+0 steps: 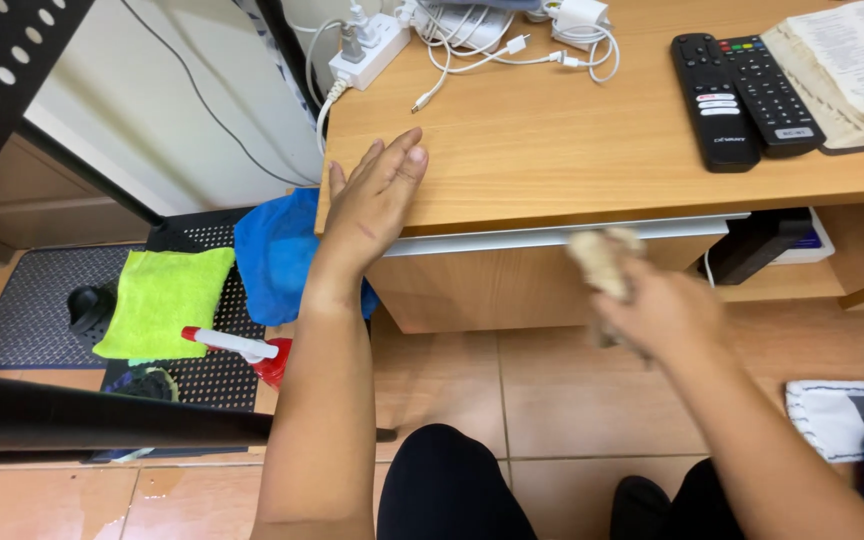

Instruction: The person cleans a wooden desk using a cloth. They move a power strip, cables, and a remote control to wipe the surface and edges. The person also wipes a book and a remote control before placing them back on the desk.

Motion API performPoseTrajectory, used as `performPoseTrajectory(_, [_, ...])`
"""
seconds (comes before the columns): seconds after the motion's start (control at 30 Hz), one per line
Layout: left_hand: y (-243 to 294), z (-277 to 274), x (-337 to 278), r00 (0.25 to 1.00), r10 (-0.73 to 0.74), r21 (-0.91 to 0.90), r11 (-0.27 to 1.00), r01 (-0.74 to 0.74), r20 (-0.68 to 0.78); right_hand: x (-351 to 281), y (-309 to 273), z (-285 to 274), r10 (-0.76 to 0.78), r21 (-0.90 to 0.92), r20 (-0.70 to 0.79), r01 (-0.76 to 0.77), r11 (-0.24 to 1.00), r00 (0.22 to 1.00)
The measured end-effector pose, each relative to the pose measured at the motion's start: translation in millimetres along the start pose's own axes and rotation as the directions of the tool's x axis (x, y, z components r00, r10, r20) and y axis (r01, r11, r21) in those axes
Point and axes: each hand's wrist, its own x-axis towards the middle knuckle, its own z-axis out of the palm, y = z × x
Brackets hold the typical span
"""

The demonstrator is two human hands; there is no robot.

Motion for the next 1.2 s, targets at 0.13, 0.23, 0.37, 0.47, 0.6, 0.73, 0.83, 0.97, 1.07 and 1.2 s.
performPoseTrajectory(0.13, [9, 2, -2, 1.0, -0.002, 0.002, 1.0, 0.002, -0.007, 5, 34, 23, -0.091, -0.008, -0.428, 0.097, 0.995, 0.899])
performPoseTrajectory(0.23, [11, 8, 3, 1.0, -0.006, 0.054, 0.999, 0.007, -0.016, 2, -14, 26, -0.012, -0.003, -0.174, 0.012, 1.0, 0.985])
performPoseTrajectory(0.37, [10, 11, 3, 0.999, -0.012, 0.161, 0.987, 0.018, -0.036, 0, -103, 49, -0.461, -0.073, -0.269, 0.459, 0.885, 0.846])
performPoseTrajectory(0.47, [11, 10, 3, 0.999, -0.009, 0.206, 0.978, 0.018, -0.044, -12, -161, 46, -0.626, -0.011, -0.384, 0.674, 0.739, 0.679])
performPoseTrajectory(0.6, [8, 10, 2, 0.998, 0.002, 0.249, 0.968, 0.012, -0.055, -15, -172, 35, -0.7, -0.005, -0.332, 0.741, 0.671, 0.632])
performPoseTrajectory(0.73, [7, 11, 3, 0.998, 0.011, 0.275, 0.961, 0.005, -0.057, 12, -84, 40, -0.579, -0.134, -0.204, 0.564, 0.815, 0.789])
performPoseTrajectory(0.83, [9, 12, 1, 0.998, 0.016, 0.296, 0.955, 0.003, -0.062, 45, 22, 62, -0.383, -0.124, -0.364, 0.364, 0.923, 0.849])
performPoseTrajectory(0.97, [12, 16, 0, 0.997, 0.024, 0.355, 0.935, 0.003, -0.07, 49, 123, 57, -0.049, 0.055, -0.57, 0.097, 0.994, 0.82])
performPoseTrajectory(1.07, [17, 18, 0, 0.997, 0.025, 0.395, 0.919, 0.007, -0.075, 30, 135, 43, 0.149, 0.328, -0.654, 0.1, 0.94, 0.741])
performPoseTrajectory(1.2, [17, 17, 1, 0.996, 0.01, 0.411, 0.911, 0.026, -0.085, 29, 106, 79, 0.171, 0.48, -0.708, 0.289, 0.828, 0.685])
